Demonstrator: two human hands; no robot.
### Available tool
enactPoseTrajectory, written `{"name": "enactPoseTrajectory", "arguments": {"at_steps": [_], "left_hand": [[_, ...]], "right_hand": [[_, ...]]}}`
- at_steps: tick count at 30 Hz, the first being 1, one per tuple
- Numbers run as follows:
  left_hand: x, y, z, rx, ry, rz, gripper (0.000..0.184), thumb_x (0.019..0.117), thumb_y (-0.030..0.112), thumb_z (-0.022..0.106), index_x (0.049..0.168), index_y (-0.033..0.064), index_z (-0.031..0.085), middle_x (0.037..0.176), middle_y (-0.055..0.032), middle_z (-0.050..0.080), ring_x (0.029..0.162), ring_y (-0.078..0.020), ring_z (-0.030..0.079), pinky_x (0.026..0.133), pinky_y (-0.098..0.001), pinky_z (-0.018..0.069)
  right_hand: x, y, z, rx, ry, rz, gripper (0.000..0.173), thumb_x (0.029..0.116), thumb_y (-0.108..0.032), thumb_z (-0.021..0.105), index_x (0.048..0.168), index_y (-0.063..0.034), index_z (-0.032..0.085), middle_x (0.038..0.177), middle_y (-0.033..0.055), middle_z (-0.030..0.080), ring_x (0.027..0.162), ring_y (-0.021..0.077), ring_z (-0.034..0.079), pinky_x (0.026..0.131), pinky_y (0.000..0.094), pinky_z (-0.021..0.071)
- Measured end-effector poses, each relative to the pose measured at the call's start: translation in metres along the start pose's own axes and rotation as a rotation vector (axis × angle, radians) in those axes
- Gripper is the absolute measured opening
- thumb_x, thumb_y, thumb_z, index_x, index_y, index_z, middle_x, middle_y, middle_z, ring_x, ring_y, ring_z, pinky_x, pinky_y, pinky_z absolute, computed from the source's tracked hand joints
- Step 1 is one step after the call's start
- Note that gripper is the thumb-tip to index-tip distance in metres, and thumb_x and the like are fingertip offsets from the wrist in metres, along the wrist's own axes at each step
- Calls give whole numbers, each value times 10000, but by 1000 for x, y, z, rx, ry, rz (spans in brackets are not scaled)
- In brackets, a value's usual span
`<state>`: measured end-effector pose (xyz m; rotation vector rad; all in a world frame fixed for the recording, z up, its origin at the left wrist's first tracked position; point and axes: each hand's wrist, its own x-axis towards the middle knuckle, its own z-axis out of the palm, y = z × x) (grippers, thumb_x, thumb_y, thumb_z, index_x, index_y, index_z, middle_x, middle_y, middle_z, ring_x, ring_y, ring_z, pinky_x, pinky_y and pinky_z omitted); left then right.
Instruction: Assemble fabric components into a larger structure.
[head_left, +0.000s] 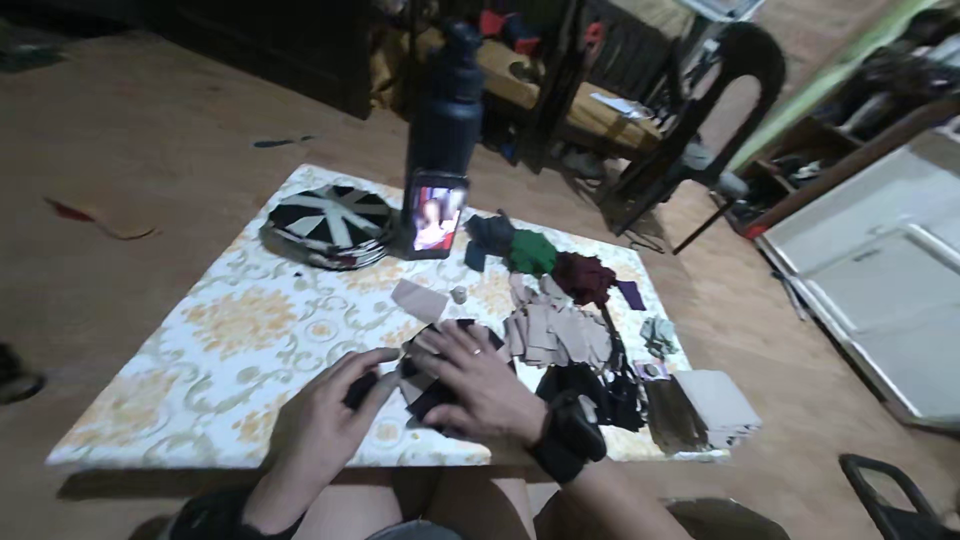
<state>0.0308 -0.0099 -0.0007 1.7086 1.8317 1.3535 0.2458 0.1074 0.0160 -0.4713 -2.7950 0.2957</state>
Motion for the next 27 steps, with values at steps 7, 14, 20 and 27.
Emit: {"name": "enactPoseTrajectory", "arguments": {"at_steps": [7,14,20,27], "left_hand": [[8,-1,-12,12,28,-41,345,1012,367,546,1182,125,723,969,-33,662,716,-69,595,625,-260,507],[13,5,-9,249,27,0,407,1029,372,489,1212,87,715,983,-133,666,772,-262,630,640,-478,495],[16,-6,-14,429,-68,10,521,1038,431,446,1299,29,651,1132,-250,664,1001,-462,637,822,-630,482],[13,-15,-19,347,-148,27,504,1026,360,470,1388,32,600,1454,-309,488,1367,-567,386,1059,-737,274]], "right_hand": [[15,-34,30,-27,-33,397,705,988,-664,437,1545,-232,465,1667,56,324,1555,326,235,1229,648,152],[32,-49,44,-82,109,670,744,969,-696,439,1519,-200,517,1653,91,349,1538,356,275,1215,661,162],[19,-48,26,50,260,573,730,968,-659,494,1506,-167,533,1618,120,406,1517,404,305,1198,707,147],[-43,-32,-23,118,439,494,415,973,-302,666,1284,-28,674,1388,177,618,1300,340,585,1060,521,493]]}}
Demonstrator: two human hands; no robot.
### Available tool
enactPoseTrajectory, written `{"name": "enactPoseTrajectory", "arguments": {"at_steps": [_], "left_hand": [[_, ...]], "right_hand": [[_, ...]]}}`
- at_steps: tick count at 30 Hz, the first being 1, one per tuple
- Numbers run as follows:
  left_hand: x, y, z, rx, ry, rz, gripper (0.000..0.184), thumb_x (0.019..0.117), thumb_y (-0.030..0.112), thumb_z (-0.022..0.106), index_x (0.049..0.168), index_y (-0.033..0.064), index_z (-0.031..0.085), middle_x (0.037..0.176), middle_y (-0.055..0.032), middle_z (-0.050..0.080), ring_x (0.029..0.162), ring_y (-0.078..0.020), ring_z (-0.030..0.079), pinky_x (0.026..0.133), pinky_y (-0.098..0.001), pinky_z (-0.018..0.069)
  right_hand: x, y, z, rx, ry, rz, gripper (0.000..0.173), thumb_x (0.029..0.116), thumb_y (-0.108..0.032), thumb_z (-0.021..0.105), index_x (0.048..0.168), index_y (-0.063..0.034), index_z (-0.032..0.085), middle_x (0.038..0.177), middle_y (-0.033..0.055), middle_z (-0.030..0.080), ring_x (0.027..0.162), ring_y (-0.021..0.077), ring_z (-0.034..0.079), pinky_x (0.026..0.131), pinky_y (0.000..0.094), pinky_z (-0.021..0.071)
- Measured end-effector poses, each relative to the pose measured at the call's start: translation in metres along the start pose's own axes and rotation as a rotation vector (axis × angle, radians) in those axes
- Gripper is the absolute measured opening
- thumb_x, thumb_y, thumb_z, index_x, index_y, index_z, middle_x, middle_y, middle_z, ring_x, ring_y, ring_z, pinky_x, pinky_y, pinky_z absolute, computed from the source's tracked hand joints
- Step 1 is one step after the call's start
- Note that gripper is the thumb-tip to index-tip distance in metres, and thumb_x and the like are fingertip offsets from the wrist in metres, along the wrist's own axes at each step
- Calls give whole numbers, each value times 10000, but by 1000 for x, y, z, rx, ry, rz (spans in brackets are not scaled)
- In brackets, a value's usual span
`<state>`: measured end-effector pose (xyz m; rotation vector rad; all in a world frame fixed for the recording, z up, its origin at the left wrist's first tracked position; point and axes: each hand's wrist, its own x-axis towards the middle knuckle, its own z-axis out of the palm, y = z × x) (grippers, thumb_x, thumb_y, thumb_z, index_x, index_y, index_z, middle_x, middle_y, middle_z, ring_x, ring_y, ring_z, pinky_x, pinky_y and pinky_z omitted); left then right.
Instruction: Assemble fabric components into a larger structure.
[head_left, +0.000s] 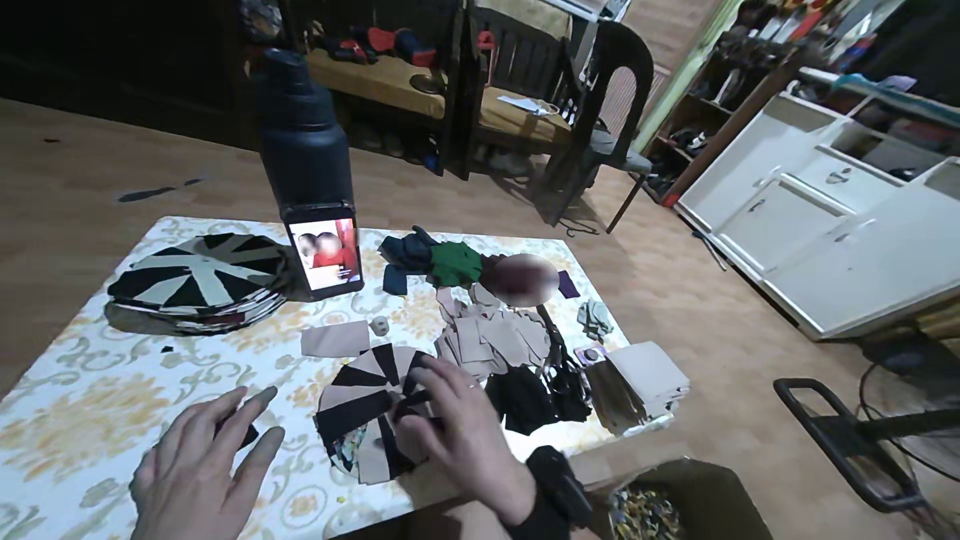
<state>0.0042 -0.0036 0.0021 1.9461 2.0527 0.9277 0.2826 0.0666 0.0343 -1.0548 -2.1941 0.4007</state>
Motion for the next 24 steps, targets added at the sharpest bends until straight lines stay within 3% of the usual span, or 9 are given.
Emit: {"name": "enactPoseTrajectory", "arguments": {"at_steps": [2,4,6,8,9,12,16,21,24], "left_hand": [[-2,-4,1,-36,91,74,478,1022,319,493,1368,9,610,1479,-339,452,1396,-576,353,1120,-710,246],[-5,-6,3,-97,212,145,397,1010,246,545,1289,-15,649,1420,-352,495,1349,-511,433,1122,-590,338],[-9,-3,4,-195,272,160,295,1001,161,581,1167,-63,677,1258,-322,580,1146,-311,589,967,-355,509],[-8,-2,5,-288,236,159,249,1004,95,569,1078,-118,676,1077,-301,621,874,-191,621,738,-246,532],[-7,-2,4,-299,186,141,255,1010,97,562,1071,-117,684,1020,-295,646,794,-196,625,679,-266,526],[-5,0,1,-236,20,42,288,1026,161,574,1115,-84,698,997,-268,668,759,-245,640,679,-349,547],[-1,1,2,-167,-1,24,294,1016,183,582,1108,-64,712,936,-237,662,702,-239,591,622,-368,498],[-1,2,1,-172,-38,26,299,1014,182,598,1127,-75,703,988,-256,662,731,-267,598,654,-395,511],[-3,1,2,-182,-21,29,291,1018,178,598,1119,-73,706,977,-251,660,718,-244,583,640,-370,497]], "right_hand": [[-1,21,-26,-87,71,60,315,975,-219,663,1218,-23,707,1273,160,680,1147,286,675,947,440,568],[0,50,-53,-194,133,160,244,970,-136,639,1169,-17,716,1159,163,706,1010,282,712,855,435,599],[3,81,-76,-249,130,303,228,970,-68,608,1162,7,707,1140,195,698,1009,323,707,890,477,582],[6,109,-88,-263,88,439,231,964,-39,600,1164,20,698,1129,208,686,992,329,699,902,473,566],[7,120,-91,-267,51,483,234,966,-45,599,1170,19,695,1132,205,684,999,323,695,912,466,560],[9,134,-91,-263,-27,483,246,959,-123,632,1153,13,700,1094,192,698,997,312,690,914,469,549],[10,132,-88,-272,-46,473,243,934,-52,632,1157,15,702,1107,198,700,1050,342,681,948,497,533],[3,147,-92,-126,55,454,276,941,-124,673,1179,14,697,997,127,742,899,213,725,857,388,587],[0,154,-92,-18,83,452,300,919,-118,707,1186,17,686,1003,113,743,891,169,724,841,344,594]]}}
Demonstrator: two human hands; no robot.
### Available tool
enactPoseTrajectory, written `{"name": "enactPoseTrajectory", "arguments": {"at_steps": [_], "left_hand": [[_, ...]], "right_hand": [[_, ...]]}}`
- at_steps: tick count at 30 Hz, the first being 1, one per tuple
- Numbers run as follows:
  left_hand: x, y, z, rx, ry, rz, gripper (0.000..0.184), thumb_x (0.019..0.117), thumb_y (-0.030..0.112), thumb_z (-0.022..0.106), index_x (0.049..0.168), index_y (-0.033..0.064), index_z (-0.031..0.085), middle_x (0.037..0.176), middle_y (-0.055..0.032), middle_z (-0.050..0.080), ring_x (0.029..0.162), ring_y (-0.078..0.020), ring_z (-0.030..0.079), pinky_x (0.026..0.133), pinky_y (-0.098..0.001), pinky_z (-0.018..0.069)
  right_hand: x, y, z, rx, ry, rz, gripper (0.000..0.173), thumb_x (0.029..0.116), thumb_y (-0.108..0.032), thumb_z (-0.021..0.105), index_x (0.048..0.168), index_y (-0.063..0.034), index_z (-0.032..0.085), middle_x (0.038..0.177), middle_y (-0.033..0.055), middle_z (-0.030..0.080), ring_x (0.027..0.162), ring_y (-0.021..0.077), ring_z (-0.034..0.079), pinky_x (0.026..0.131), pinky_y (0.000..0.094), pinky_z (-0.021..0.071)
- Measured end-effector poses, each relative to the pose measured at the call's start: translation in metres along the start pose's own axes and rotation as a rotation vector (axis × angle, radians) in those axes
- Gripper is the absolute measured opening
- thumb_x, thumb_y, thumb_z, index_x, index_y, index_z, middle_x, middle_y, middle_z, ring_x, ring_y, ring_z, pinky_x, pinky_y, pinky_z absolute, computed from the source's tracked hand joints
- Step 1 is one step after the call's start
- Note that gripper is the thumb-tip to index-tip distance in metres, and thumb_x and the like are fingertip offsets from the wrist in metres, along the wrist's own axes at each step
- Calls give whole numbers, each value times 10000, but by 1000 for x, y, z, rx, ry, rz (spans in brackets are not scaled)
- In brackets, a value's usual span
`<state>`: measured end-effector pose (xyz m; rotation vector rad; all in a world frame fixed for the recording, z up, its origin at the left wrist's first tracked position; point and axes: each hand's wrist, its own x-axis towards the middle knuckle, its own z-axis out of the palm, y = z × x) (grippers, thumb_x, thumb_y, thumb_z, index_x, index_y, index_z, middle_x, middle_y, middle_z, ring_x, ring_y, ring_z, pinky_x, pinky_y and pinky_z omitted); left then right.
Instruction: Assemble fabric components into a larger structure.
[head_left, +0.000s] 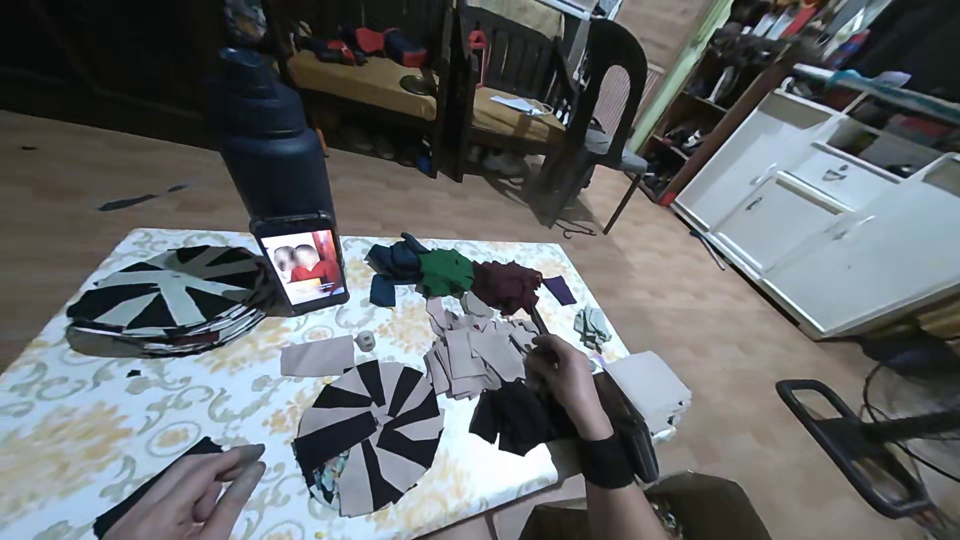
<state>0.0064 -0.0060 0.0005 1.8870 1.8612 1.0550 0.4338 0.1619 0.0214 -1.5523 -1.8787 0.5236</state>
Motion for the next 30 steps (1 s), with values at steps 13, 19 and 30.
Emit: {"name": "enactPoseTrajectory", "arguments": {"at_steps": [13,19,30], "left_hand": [[-1,-3,1,22,22,-14,298,1002,210,603,1112,-39,723,967,-215,665,700,-211,563,608,-354,467],[-3,-5,1,-9,29,-2,310,1006,228,598,1119,-34,719,971,-209,665,711,-214,572,618,-364,479],[-3,-3,-3,-41,-9,-6,313,1014,227,600,1143,-34,715,988,-216,671,743,-253,604,654,-411,509]], "right_hand": [[1,0,1,-66,89,-55,200,960,-75,636,1127,6,712,971,116,745,891,191,723,855,384,582],[-3,0,4,114,262,-173,202,911,-1,650,1099,67,681,1005,153,730,895,160,722,814,310,603],[-15,-20,1,755,77,31,344,917,22,650,1249,35,562,1024,86,722,848,122,690,712,274,579]]}}
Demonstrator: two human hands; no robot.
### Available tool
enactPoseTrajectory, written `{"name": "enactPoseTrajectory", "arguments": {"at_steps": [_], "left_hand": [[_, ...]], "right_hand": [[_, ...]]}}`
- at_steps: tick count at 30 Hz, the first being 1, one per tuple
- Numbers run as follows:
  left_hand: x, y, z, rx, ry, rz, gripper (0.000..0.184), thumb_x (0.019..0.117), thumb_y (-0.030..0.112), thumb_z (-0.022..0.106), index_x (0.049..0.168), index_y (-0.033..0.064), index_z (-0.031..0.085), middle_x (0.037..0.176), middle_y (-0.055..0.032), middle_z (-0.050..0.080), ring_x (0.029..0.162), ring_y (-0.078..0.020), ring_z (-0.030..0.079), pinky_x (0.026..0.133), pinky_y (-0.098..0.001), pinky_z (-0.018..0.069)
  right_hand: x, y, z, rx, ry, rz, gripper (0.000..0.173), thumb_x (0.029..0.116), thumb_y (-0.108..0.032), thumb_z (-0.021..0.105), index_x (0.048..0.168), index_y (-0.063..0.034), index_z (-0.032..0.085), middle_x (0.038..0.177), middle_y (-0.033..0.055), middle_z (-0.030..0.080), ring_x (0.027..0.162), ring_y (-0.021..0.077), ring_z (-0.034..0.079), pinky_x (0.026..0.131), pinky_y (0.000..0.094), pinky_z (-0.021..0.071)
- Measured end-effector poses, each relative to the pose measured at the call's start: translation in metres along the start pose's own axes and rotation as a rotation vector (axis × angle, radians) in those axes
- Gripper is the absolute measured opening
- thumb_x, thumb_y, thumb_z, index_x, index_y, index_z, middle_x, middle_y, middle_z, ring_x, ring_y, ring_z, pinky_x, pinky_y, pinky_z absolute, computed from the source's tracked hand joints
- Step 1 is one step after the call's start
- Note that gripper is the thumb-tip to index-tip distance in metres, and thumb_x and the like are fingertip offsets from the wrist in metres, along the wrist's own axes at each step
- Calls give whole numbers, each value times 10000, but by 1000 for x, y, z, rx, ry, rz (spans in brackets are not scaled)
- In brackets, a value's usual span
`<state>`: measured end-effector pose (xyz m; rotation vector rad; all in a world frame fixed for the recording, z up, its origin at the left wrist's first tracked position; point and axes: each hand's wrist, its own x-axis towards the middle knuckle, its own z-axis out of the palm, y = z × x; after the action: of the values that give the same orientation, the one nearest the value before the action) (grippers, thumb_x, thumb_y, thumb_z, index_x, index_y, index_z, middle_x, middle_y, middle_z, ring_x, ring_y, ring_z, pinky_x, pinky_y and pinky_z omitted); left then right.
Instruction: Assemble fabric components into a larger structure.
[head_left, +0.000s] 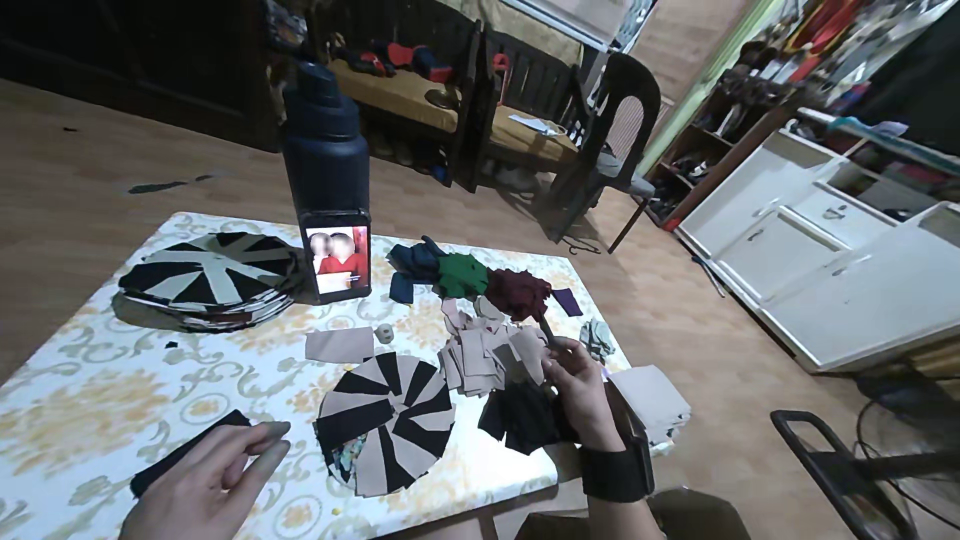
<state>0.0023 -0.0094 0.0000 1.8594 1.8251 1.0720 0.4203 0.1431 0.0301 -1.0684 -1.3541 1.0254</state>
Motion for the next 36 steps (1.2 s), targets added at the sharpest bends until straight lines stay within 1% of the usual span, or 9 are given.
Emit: {"name": "enactPoseTrajectory", "arguments": {"at_steps": [5,9,16,21,24,26,29,32,36], "left_hand": [[-1,-1,1,-14,7,-17,319,1011,237,598,1161,-21,711,1003,-202,668,738,-236,597,639,-398,505],[-4,-2,5,54,81,-29,333,994,299,580,1133,41,737,978,-126,685,698,-187,598,604,-374,505],[-1,-6,12,71,148,-19,354,987,375,550,1117,114,750,931,-29,672,649,-100,548,563,-305,470],[0,-4,6,40,147,-63,338,986,383,575,1110,123,751,952,-36,687,688,-129,606,612,-364,535],[1,-2,3,2,120,-90,300,987,363,602,1131,146,750,968,-27,685,721,-136,628,655,-382,554],[0,-2,3,-28,132,-70,303,984,387,601,1131,169,752,950,6,673,694,-87,593,629,-318,527],[-6,0,6,-82,262,80,241,978,346,633,1064,166,769,945,25,685,682,-11,576,588,-193,496],[-14,16,14,-120,384,253,220,978,296,655,966,110,773,911,-23,728,795,-38,661,709,-181,553],[-27,67,34,-496,161,181,300,1045,175,532,1034,-22,758,911,-87,743,797,-45,675,737,-203,557]], "right_hand": [[0,-2,4,-97,-12,-28,367,910,26,651,1264,51,560,1036,91,731,851,123,706,725,284,595],[8,8,-1,-442,51,-287,315,903,18,648,1207,96,616,1006,106,729,874,96,709,791,267,603],[9,14,4,-948,-68,-256,209,912,24,647,1117,43,688,957,158,742,855,277,734,793,449,602],[12,5,7,-928,-74,-220,242,901,-22,694,1129,57,677,913,177,734,814,308,723,771,515,588],[11,-2,2,-819,-46,-210,263,899,-22,706,1144,66,670,920,180,728,807,281,713,770,496,583],[9,-4,-5,-737,-16,-220,275,908,4,661,1166,96,639,970,200,714,843,258,704,796,466,583],[5,-9,-2,-603,51,-370,333,857,50,628,1176,140,592,982,188,701,838,154,696,780,345,592],[-16,-33,30,-505,20,-553,282,910,16,632,1157,147,589,1001,144,705,875,64,696,809,252,596],[-59,-53,97,-473,-120,-756,150,975,-76,648,1056,48,669,978,117,730,909,100,714,844,264,597]]}}
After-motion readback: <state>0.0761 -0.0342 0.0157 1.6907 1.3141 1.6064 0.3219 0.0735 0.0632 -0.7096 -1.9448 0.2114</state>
